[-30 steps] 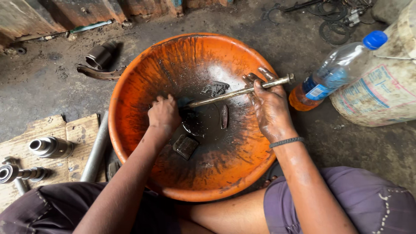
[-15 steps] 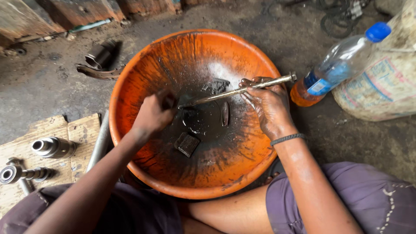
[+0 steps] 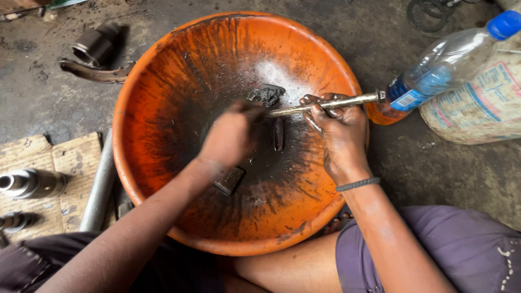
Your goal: The person cleans various metal components and a long rod by dipping them into a basin of dark liquid, wiping them with their hands, and setting them aside.
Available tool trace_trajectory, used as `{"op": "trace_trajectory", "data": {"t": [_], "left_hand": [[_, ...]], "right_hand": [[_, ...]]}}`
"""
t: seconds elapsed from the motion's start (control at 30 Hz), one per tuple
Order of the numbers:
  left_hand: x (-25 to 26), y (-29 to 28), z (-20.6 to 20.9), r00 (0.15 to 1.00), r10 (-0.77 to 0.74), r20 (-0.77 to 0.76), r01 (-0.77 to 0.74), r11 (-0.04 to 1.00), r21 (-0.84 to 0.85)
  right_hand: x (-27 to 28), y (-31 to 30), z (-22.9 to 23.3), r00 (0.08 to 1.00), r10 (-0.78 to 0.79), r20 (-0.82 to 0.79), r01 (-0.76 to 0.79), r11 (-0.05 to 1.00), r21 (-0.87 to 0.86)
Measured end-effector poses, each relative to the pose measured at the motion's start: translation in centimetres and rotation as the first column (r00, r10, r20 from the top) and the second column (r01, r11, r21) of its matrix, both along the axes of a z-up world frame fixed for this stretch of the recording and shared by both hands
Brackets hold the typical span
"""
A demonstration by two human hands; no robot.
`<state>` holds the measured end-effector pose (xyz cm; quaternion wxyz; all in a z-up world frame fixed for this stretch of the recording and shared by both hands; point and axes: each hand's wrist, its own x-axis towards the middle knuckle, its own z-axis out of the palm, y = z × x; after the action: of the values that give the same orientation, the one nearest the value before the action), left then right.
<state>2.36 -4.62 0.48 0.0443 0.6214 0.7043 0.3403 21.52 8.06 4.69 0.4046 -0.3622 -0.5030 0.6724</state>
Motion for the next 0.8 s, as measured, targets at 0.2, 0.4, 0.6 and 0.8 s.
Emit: {"op": "trace_trajectory", "data": {"t": [0.2, 0.4, 0.6, 0.8], "left_hand": [[-2.8, -0.6, -0.8, 0.948, 0.273, 0.162, -0.225, 0.938, -0.262], [0.8, 1.3, -0.1, 0.969, 0.053, 0.241, -0.062, 0.998, 0.032], [-4.3, -0.4, -0.3, 0.924, 0.238, 0.298, -0.121, 0.924, -0.362], [-1.0, 1.1, -0.2, 0.984, 0.019, 0.176, 0.0, 0.994, -0.107]], "right_hand": [[-0.5, 0.4, -1.2, 0.997, -0.063, -0.033, 0.068, 0.983, 0.169], [-0.3, 0.3, -1.6, 0.993, -0.104, 0.05, 0.089, 0.968, 0.235], [-0.7, 0.4, -0.8, 0.985, -0.139, 0.104, 0.123, 0.981, 0.147], [-0.3, 0.3, -0.5, 0.987, -0.075, 0.139, 0.058, 0.991, 0.12]]}}
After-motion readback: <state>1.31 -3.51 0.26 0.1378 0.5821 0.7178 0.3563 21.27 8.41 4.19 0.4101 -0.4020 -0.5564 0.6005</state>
